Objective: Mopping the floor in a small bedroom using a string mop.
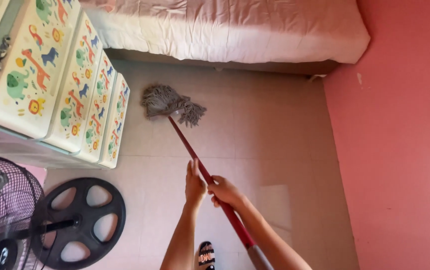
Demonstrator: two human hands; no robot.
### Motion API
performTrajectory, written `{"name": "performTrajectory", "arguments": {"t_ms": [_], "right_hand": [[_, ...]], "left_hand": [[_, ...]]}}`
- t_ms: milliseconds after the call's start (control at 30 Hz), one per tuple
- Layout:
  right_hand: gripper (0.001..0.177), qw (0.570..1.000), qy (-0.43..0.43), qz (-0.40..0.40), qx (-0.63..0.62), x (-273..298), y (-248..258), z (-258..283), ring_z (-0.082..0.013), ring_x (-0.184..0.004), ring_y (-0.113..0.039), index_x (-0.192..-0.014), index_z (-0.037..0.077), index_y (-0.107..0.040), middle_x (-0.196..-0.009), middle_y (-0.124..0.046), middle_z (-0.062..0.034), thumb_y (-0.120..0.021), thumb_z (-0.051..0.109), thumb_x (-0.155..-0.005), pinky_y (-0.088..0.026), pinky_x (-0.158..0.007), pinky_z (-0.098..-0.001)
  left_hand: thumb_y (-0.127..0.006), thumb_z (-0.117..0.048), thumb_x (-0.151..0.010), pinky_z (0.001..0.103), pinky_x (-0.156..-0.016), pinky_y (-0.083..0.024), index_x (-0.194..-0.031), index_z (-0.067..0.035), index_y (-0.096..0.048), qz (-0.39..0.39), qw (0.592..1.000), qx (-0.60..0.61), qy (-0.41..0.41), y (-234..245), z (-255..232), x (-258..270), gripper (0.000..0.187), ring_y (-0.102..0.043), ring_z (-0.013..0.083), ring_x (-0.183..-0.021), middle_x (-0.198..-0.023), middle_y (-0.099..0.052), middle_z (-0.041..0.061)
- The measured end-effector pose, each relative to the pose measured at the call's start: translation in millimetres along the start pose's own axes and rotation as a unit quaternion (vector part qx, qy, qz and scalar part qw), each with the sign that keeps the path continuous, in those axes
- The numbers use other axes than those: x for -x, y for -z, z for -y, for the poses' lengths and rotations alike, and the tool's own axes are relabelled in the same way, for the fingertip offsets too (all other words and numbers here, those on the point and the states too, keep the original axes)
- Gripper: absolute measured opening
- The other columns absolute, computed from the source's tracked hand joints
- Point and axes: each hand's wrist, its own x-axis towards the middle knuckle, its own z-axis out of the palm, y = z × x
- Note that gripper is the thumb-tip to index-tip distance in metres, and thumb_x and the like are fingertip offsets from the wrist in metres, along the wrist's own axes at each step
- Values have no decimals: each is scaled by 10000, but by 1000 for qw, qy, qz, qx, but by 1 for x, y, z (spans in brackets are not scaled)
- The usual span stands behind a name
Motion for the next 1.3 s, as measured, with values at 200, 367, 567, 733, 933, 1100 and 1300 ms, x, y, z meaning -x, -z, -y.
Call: {"name": "performTrajectory", "arguments": {"t_ms": [200, 367, 567, 733, 933, 1100, 1300], "right_hand": [[530, 999, 33, 35, 9, 124, 6, 3, -184, -493, -603, -1378, -68, -422, -893, -601, -190, -489, 185, -917, -541, -342, -280], [308, 984, -29, 56, 166, 225, 16, -2, -148, -495, -526, -1150, 39, -468, -863, -558, -75, -319, 127, -895, -453, -386, -266], [219, 964, -69, 68, 249, 321, 30, -54, -207, -481, -549, -1022, 33, -439, -758, -606, -151, -298, 177, -936, -477, -401, -296], [263, 954, -85, 72, 280, 383, 36, -81, -204, -498, -557, -1120, 14, -438, -768, -622, -151, -341, 197, -957, -491, -426, -300], [423, 959, -96, 27, 264, 371, 16, -126, -191, -508, -587, -1341, 54, -388, -844, -636, -164, -304, 196, -951, -484, -384, -297], [369, 959, -88, 13, 267, 346, 9, -126, -169, -509, -593, -1263, 32, -453, -850, -630, -137, -301, 259, -1015, -484, -364, -284], [445, 960, -75, 12, 269, 294, 9, -89, -190, -536, -587, -1413, 124, -393, -843, -631, -126, -277, 231, -997, -497, -412, -299]], "left_hand": [[-740, -373, -823, 358, -1041, -499, -1174, -250, -559, -48, 985, -79, -147, 0, -18, 70, 413, -419, 232, -1368, -1415, -470, -18], [-682, -356, -839, 375, -653, -460, -847, -130, -454, 13, 982, -25, -189, -1, -46, 155, 321, -558, 205, -881, -905, -574, 4], [-618, -283, -828, 374, -621, -462, -704, -158, -485, 2, 982, -62, -180, -32, -46, 267, 221, -554, 170, -823, -798, -574, -41], [-610, -348, -863, 379, -653, -467, -706, -147, -519, 27, 979, -61, -192, -49, -40, 334, 270, -566, 176, -874, -821, -595, -37], [-595, -362, -867, 371, -762, -459, -720, -148, -544, 85, 979, -63, -176, -67, 7, 338, 265, -575, 201, -923, -882, -593, -19], [-546, -318, -894, 401, -1009, -407, -773, -143, -557, 150, 978, -42, -139, -71, 25, 311, 213, -395, 243, -1416, -1130, -676, 24], [-550, -276, -903, 372, -1041, -403, -861, -147, -623, 147, 977, -64, -139, -65, 23, 237, 154, -354, 179, -1439, -1130, -660, -37]]}}
